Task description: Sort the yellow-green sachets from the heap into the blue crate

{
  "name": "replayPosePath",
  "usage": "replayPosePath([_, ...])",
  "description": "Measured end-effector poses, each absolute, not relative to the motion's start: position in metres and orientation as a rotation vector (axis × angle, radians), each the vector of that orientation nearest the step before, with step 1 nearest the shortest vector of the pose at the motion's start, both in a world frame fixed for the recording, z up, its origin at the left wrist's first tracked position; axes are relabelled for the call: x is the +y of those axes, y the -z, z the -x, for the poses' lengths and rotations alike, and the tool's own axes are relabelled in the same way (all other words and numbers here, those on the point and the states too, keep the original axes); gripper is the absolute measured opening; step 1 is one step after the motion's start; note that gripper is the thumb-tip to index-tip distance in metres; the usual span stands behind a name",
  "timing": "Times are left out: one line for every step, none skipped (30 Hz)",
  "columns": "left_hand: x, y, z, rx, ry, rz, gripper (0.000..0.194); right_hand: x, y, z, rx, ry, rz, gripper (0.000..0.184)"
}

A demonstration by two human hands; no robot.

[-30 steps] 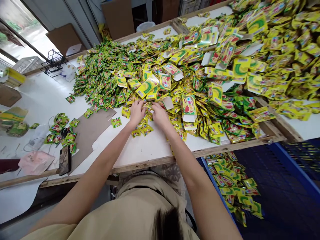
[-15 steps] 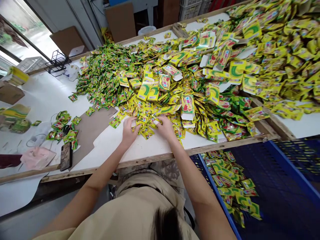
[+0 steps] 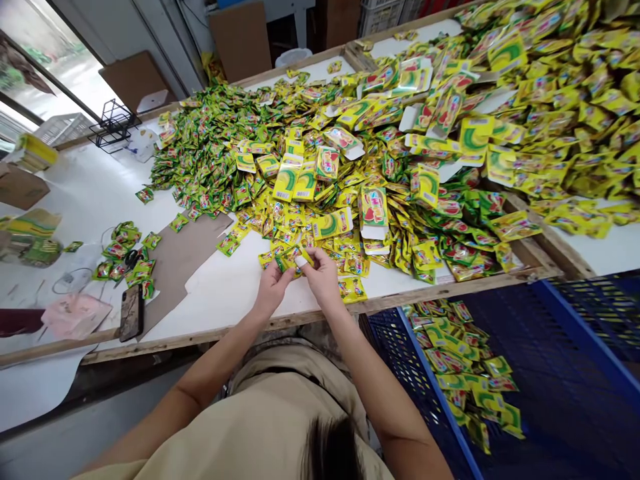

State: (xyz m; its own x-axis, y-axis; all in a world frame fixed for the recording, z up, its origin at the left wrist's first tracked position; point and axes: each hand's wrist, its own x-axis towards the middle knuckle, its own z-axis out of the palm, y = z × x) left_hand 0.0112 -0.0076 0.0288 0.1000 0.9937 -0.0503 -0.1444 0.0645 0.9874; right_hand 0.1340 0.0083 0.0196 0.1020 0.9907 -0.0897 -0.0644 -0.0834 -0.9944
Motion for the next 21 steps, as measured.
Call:
replayPosePath([-0.006, -0.028, -0.009, 1.055, -1.153, -1.111, 0.046, 0.009, -0.021, -0.136, -1.08, -1.211, 1.262, 0.029])
replayPosePath([-0.005, -0.028, -0.006, 1.053, -1.127, -1.124, 0.046, 0.009, -0.022, -0.14, -1.146, -1.179, 1.253, 0.025])
replayPosePath([-0.003, -0.028, -0.003, 1.055, -1.09, -1.146, 0.046, 0.01, -0.025, -0.143, -1.245, -1.125, 1.246, 0.019])
replayPosePath([-0.001, -0.028, 0.0, 1.064, -1.044, -1.18, 0.046, 0.01, -0.028, -0.147, -1.364, -1.056, 1.239, 0.013])
replayPosePath([0.001, -0.029, 0.003, 1.081, -0.996, -1.223, 0.046, 0.011, -0.032, -0.15, -1.484, -0.981, 1.231, 0.009])
replayPosePath([0.003, -0.03, 0.006, 1.107, -0.948, -1.271, 0.045, 0.011, -0.036, -0.152, -1.586, -0.911, 1.223, 0.009])
replayPosePath([0.004, -0.031, 0.009, 1.139, -0.905, -1.319, 0.045, 0.012, -0.039, -0.153, -1.662, -0.855, 1.217, 0.011])
replayPosePath([0.005, -0.032, 0.011, 1.171, -0.87, -1.365, 0.045, 0.012, -0.042, -0.154, -1.71, -0.821, 1.217, 0.011])
replayPosePath([0.006, -0.033, 0.012, 1.202, -0.845, -1.403, 0.044, 0.013, -0.044, -0.153, -1.727, -0.803, 1.225, 0.011])
replayPosePath([0.007, -0.034, 0.013, 1.229, -0.828, -1.434, 0.044, 0.013, -0.045, -0.153, -1.726, -0.798, 1.239, 0.009])
replayPosePath([0.008, -0.034, 0.014, 1.251, -0.814, -1.458, 0.043, 0.014, -0.045, -0.151, -1.716, -0.802, 1.257, 0.008])
replayPosePath([0.009, -0.034, 0.014, 1.269, -0.801, -1.476, 0.042, 0.014, -0.045, -0.15, -1.699, -0.811, 1.277, 0.007])
replayPosePath([0.009, -0.034, 0.014, 1.283, -0.787, -1.488, 0.041, 0.014, -0.044, -0.148, -1.68, -0.822, 1.294, 0.006])
replayPosePath([0.01, -0.034, 0.014, 1.294, -0.777, -1.492, 0.04, 0.015, -0.043, -0.147, -1.66, -0.833, 1.31, 0.005])
replayPosePath([0.01, -0.033, 0.013, 1.299, -0.769, -1.491, 0.038, 0.015, -0.043, -0.146, -1.642, -0.844, 1.324, 0.005])
replayPosePath([0.01, -0.033, 0.013, 1.301, -0.761, -1.487, 0.037, 0.015, -0.042, -0.145, -1.624, -0.855, 1.336, 0.004])
replayPosePath([0.011, -0.033, 0.014, 1.3, -0.755, -1.479, 0.035, 0.015, -0.04, -0.145, -1.602, -0.868, 1.342, 0.004])
replayPosePath([0.011, -0.032, 0.014, 1.299, -0.752, -1.467, 0.033, 0.015, -0.039, -0.145, -1.577, -0.887, 1.343, 0.004])
replayPosePath([0.011, -0.032, 0.014, 1.292, -0.75, -1.45, 0.031, 0.015, -0.038, -0.145, -1.543, -0.915, 1.338, 0.005])
replayPosePath([0.011, -0.031, 0.014, 1.281, -0.748, -1.429, 0.03, 0.015, -0.037, -0.145, -1.503, -0.949, 1.331, 0.006])
replayPosePath([0.011, -0.03, 0.014, 1.262, -0.747, -1.403, 0.03, 0.016, -0.035, -0.146, -1.46, -0.983, 1.324, 0.008])
